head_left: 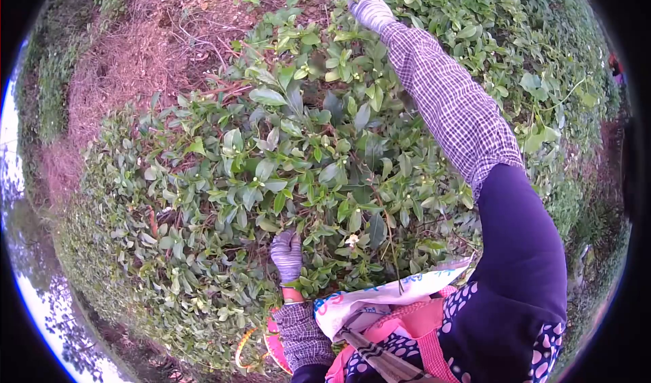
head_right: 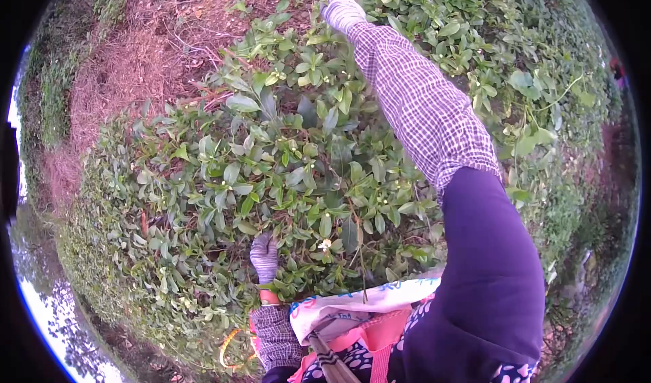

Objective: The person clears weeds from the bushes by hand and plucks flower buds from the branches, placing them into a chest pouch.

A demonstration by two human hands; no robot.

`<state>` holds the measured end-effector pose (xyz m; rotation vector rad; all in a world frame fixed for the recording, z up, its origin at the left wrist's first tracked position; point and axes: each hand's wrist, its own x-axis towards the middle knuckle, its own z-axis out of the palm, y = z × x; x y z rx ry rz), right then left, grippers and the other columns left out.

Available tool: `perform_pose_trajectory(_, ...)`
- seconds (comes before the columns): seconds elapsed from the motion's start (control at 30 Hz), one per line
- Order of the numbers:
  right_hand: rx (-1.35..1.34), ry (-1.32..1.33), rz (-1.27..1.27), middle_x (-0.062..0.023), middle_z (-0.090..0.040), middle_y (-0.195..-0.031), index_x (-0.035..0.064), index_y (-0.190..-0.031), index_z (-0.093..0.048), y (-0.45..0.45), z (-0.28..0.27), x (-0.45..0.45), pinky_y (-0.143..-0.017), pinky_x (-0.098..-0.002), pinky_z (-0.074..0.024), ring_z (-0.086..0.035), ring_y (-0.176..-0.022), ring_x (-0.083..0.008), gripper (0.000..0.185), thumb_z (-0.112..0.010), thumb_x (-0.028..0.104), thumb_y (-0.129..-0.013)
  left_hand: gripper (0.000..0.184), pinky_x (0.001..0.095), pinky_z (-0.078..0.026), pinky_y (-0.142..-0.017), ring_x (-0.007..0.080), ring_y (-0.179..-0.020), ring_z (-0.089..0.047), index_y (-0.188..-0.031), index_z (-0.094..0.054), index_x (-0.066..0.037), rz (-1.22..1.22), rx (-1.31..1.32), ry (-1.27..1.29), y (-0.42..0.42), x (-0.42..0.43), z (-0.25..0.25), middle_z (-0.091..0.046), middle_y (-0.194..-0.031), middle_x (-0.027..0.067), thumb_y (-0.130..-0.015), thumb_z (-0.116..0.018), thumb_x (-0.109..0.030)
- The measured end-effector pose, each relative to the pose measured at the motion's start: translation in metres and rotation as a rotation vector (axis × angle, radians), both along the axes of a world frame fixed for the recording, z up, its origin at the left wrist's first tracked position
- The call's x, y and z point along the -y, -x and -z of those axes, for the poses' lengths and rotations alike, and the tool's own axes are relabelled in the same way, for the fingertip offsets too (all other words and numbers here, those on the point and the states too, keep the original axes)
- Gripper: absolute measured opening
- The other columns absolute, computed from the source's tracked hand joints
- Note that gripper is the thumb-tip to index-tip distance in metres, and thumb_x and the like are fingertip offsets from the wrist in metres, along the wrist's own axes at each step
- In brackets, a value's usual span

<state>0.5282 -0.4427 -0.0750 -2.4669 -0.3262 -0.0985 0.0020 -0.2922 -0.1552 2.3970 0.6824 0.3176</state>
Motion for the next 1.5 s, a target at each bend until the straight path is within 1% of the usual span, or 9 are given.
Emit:
perform_pose_trajectory(0.13,-0.09,0.07,-0.359,-0.0161,-0.052,-0.114,0.0081,-0.119,-0.047,-0.018,0.022,-0.019,-0.089,-0.0339,-0.0397,-0.052,-0.101,-0.0304,0.043,-0.047,0.034,-0.084,0.015,0.0352,-0.044,-0.07,0.0278,-0.073,-0.056,-0.088,-0.061,-0.002,0.011,-0.008,0.021,0.0,-0.004,0.002,-0.059,-0.08,0.014,-0.075,-0.058,-0.008)
perform_pose_trajectory(0.2,-0.033,0.176,-0.264,-0.012,-0.054,-0.112,0.0117,-0.118,-0.048,0.014,0.018,-0.023,-0.086,-0.036,-0.0416,-0.053,-0.101,-0.0267,0.04,-0.048,0.032,-0.083,0.015,0.0349,-0.043,-0.072,0.0273,-0.075,-0.055,-0.089,-0.061,-0.001,0.019,-0.02,0.079,-0.001,-0.004,0.001,-0.059,-0.081,0.0133,-0.076,-0.056,-0.006)
perform_pose_trajectory(0.4,0.124,-0.435,0.036,-0.0106,-0.062,-0.087,0.0043,-0.102,-0.054,0.075,0.025,0.066,-0.067,-0.0301,-0.0476,-0.058,-0.078,-0.0167,0.027,-0.056,0.023,-0.083,0.015,0.0346,-0.043,-0.073,0.0262,-0.075,-0.055,-0.089,-0.061,0.0,0.017,0.012,0.13,-0.004,-0.006,-0.003,-0.059,-0.081,0.0131,-0.076,-0.056,-0.006)
perform_pose_trajectory(0.47,0.394,-0.521,0.247,-0.0143,-0.062,-0.082,0.0086,-0.102,-0.054,0.075,0.041,0.113,-0.061,-0.035,-0.0491,-0.06,-0.069,-0.025,0.026,-0.055,0.025,-0.082,0.015,0.0343,-0.043,-0.074,0.0255,-0.075,-0.055,-0.089,-0.06,0.001,-0.002,0.018,0.158,-0.004,-0.008,0.002,-0.06,-0.082,0.013,-0.076,-0.056,-0.005)
perform_pose_trajectory(0.63,0.081,-0.231,0.507,-0.02,-0.051,-0.115,0.0012,-0.125,-0.035,0.039,0.037,0.185,-0.089,-0.0315,-0.0393,-0.052,-0.104,-0.0296,0.058,-0.056,0.032,-0.08,0.014,0.0329,-0.043,-0.075,0.0223,-0.075,-0.056,-0.088,-0.061,0.001,-0.037,0.053,0.236,-0.003,-0.009,0.006,-0.06,-0.082,0.0116,-0.075,-0.057,-0.003)
perform_pose_trajectory(0.97,-0.082,0.212,0.164,-0.0161,-0.051,-0.116,0.0056,-0.122,-0.042,-0.004,0.029,0.185,-0.09,-0.0352,-0.0382,-0.05,-0.105,-0.0302,0.059,-0.046,0.049,-0.082,0.017,0.0318,-0.043,-0.077,0.0227,-0.078,-0.056,-0.092,-0.06,0.002,-0.06,0.007,0.24,0.003,-0.017,0.016,-0.06,-0.086,0.0115,-0.076,-0.057,-0.003)
perform_pose_trajectory(1.2,0.046,0.098,0.211,-0.0197,-0.059,-0.098,-0.0019,-0.108,-0.053,0.102,0.026,0.202,-0.082,-0.0348,-0.0436,-0.057,-0.091,-0.0309,0.052,-0.048,0.044,-0.083,0.018,0.0318,-0.044,-0.076,0.0218,-0.077,-0.056,-0.093,-0.06,0.002,-0.085,0.033,0.324,-0.002,-0.019,0.015,-0.06,-0.085,0.0114,-0.076,-0.057,-0.002)
perform_pose_trajectory(1.3,-0.092,-0.379,0.123,-0.0226,-0.06,-0.085,-0.0044,-0.098,-0.056,0.153,0.01,0.23,-0.069,-0.0331,-0.0476,-0.06,-0.076,-0.0292,0.044,-0.057,0.035,-0.08,0.019,0.0316,-0.044,-0.075,0.0204,-0.077,-0.056,-0.094,-0.06,0.002,-0.113,0.058,0.372,-0.001,-0.021,0.023,-0.06,-0.085,0.0112,-0.076,-0.057,-0.002)
perform_pose_trajectory(1.5,0.031,-0.128,-0.004,-0.0205,-0.06,-0.08,0.0009,-0.102,-0.055,0.171,0.033,0.212,-0.067,-0.0352,-0.0474,-0.059,-0.075,-0.0322,0.038,-0.056,0.032,-0.08,0.019,0.0302,-0.044,-0.075,0.0177,-0.079,-0.055,-0.096,-0.058,0.004,-0.12,0.04,0.415,-0.005,-0.022,0.018,-0.06,-0.087,0.0106,-0.078,-0.058,-0.005)
